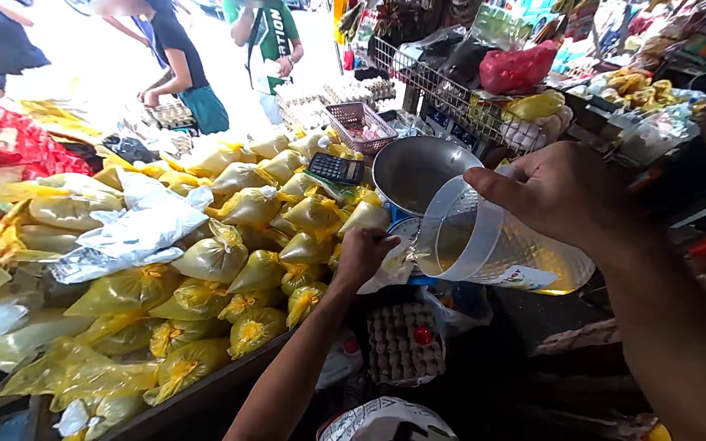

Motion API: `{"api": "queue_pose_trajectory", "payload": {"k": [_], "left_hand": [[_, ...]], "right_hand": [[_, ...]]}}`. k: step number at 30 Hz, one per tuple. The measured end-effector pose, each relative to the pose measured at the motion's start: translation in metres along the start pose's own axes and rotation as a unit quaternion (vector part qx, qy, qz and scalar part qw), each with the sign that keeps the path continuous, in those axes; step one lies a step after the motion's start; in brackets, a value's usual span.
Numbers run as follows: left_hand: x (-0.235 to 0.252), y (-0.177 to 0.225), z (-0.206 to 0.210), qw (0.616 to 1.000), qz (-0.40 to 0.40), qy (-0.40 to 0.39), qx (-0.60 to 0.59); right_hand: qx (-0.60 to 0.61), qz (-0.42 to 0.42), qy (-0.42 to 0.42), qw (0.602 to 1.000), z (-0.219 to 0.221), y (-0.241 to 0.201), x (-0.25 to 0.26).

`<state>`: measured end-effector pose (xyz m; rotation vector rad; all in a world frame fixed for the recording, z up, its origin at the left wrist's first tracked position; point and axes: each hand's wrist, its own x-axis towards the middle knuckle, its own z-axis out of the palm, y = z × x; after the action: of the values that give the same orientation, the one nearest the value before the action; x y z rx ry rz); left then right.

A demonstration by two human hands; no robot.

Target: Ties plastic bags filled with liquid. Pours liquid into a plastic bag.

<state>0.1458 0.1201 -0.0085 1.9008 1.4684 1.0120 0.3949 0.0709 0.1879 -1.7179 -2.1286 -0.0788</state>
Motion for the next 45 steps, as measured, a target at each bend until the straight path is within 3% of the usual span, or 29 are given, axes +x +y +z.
{"api": "queue_pose_trajectory", "payload": {"k": [18,26,31,36,39,42,45], "left_hand": [[-0.013,0.006,-0.006,1.0,0.012,-0.008,0.01],[-0.015,0.007,-0.006,0.999,-0.006,-0.019,-0.029],[-0.009,0.006,-0.002,0.997,-0.011,-0.028,-0.066],[0.003,0.021,-0.003,0.997,0.023,-0.038,-0.067],[0.014,0.059,-0.023,0.997,0.059,-0.038,-0.03],[0.052,0.111,-0.058,0.996,0.083,-0.018,-0.013],[0.103,0.157,-0.083,0.992,0.115,0.038,-0.038]], "right_hand": [[-0.062,-0.052,0.021,0.996,0.003,-0.016,0.0],[0.151,0.019,0.054,0.987,0.034,0.035,-0.035],[0.324,0.138,0.102,0.93,0.089,0.055,-0.076],[0.413,0.168,0.25,0.859,0.089,0.041,-0.104],[0.488,0.225,0.353,0.766,0.085,0.042,-0.123],[0.555,0.345,0.389,0.649,0.095,0.056,-0.136],[0.557,0.405,0.366,0.626,0.112,0.065,-0.151]]}}
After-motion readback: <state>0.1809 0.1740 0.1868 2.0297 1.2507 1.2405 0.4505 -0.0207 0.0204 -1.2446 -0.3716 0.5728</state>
